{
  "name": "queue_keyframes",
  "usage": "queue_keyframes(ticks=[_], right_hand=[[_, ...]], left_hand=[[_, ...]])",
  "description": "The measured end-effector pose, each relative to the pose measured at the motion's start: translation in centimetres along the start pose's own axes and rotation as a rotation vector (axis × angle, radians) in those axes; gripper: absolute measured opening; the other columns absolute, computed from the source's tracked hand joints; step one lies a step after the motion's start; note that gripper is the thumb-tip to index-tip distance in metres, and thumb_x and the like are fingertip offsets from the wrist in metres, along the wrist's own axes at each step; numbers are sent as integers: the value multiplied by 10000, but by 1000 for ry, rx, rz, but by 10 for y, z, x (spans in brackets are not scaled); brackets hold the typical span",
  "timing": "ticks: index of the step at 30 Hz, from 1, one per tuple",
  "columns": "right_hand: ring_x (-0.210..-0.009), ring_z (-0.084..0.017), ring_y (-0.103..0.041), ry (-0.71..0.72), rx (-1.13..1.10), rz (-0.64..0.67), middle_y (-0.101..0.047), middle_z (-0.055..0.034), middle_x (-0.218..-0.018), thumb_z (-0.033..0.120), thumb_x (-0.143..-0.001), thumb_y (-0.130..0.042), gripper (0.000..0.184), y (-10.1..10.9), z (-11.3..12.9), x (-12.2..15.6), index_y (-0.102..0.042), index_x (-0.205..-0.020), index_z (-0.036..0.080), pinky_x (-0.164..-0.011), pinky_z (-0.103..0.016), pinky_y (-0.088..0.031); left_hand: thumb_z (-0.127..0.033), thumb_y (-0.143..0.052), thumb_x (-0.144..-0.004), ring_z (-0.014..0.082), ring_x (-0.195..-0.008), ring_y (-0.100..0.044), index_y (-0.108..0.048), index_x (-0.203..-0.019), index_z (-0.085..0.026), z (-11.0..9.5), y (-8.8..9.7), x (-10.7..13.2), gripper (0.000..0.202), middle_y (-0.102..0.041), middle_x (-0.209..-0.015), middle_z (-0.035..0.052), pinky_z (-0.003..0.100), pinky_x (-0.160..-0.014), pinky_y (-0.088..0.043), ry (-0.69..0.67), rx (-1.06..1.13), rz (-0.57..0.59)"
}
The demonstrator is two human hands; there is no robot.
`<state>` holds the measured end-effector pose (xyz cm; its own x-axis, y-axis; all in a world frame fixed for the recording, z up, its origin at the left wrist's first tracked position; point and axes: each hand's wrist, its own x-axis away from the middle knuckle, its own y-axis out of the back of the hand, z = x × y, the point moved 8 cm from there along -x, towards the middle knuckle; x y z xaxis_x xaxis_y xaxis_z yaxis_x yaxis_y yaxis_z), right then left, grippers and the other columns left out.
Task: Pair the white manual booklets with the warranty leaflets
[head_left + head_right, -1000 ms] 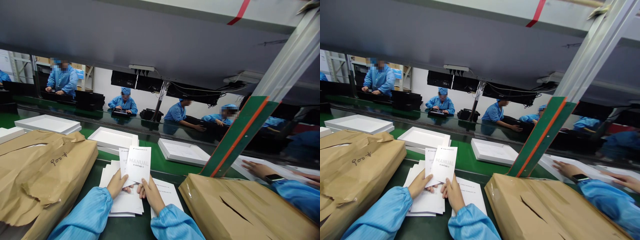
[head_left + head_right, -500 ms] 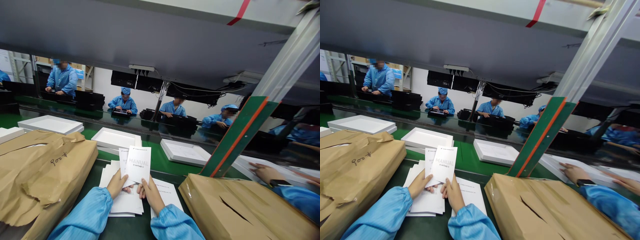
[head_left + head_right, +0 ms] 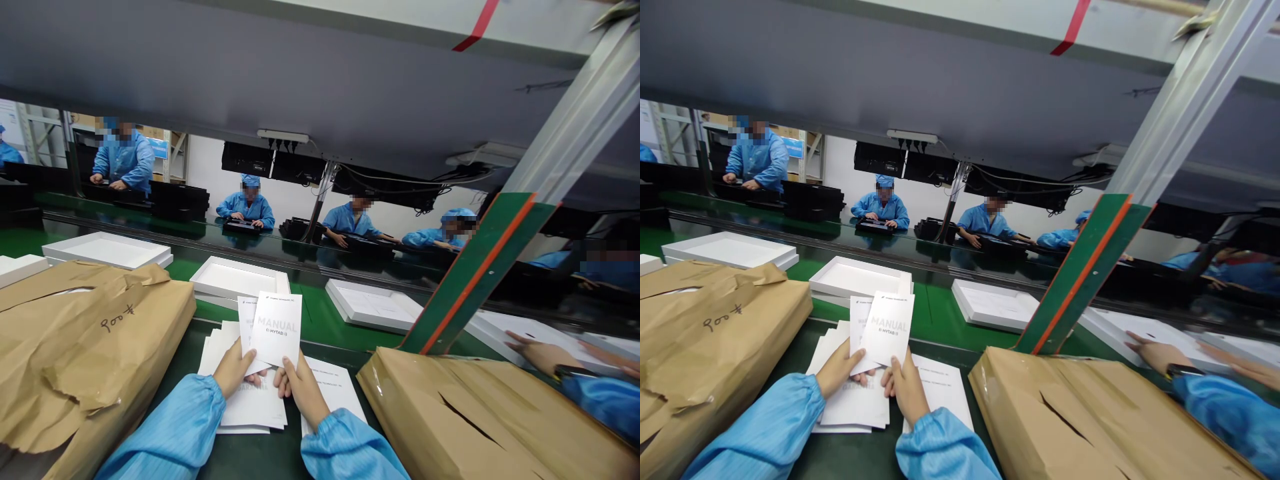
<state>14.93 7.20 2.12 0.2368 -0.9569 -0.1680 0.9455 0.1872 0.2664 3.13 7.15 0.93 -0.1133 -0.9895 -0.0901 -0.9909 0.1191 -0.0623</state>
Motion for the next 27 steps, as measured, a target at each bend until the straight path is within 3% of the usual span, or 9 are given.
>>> queue_keyframes(ticks=[27], right_hand=[[-312,-73,-429,9,-12,3,-460,70,-447,372,-762,-309,348,0,-2,0,-337,-1031,152,-309,-168,-293]], left_hand=[[-314,-372,-736,85,-365,-503,-332,-995,-112,1,0,-1,332,-572,-542,23,181,-361,-374,-6,-6,12]])
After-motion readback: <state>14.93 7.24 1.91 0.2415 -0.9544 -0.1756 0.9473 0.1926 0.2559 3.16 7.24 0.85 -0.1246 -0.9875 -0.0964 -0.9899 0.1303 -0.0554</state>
